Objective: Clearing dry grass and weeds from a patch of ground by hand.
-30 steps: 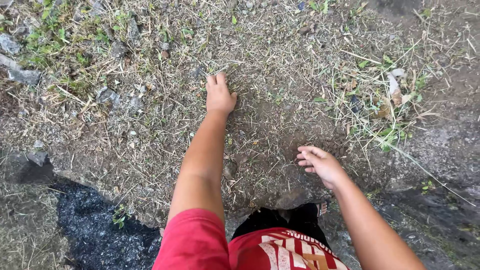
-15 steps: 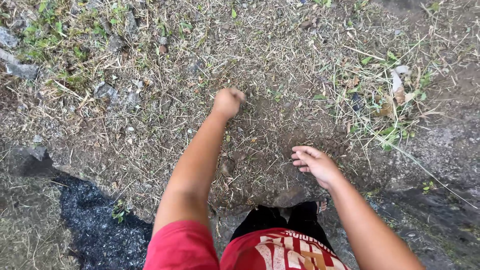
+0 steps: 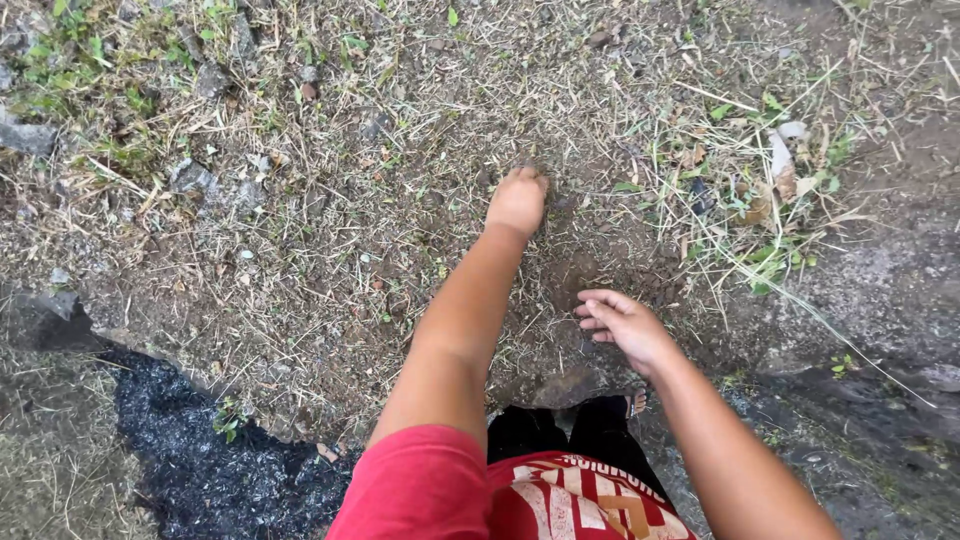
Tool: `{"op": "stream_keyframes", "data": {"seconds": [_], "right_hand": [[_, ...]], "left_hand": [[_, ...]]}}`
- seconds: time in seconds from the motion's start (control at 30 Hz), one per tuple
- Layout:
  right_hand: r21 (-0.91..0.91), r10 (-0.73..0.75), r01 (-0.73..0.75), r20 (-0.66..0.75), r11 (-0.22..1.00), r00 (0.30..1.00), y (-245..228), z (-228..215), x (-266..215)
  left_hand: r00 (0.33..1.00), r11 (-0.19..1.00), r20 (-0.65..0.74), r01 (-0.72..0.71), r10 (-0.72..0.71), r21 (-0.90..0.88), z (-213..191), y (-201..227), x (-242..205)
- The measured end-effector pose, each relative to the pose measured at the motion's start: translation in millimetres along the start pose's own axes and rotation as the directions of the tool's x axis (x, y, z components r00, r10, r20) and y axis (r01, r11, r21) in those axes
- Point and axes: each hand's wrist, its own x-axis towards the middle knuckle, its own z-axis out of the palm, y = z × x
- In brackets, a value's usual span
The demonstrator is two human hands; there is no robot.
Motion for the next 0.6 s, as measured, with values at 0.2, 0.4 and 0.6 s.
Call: {"op": "stream_keyframes", "data": {"seconds": [0.2, 0.4, 0.6], "right_hand": [[0.017, -0.009, 0.009, -0.001, 1.0, 1.0, 16, -23, -6], [-0.039, 0.0, 0.001, 0.027, 0.999, 1.0, 16, -24, -8], [-0.117, -0.038, 0.047, 0.078, 0.992, 0.996, -1, -17, -7]], "left_hand": [[0.997, 0.911, -0.057, -0.074, 0.056, -0.405, -29, 8, -40], [0.982, 0.862, 0.188, 0.094, 0.002, -0.499, -49, 50, -116], [0.986, 0.99, 0.136, 0.111, -0.099, -0.083, -17, 55, -66]]}}
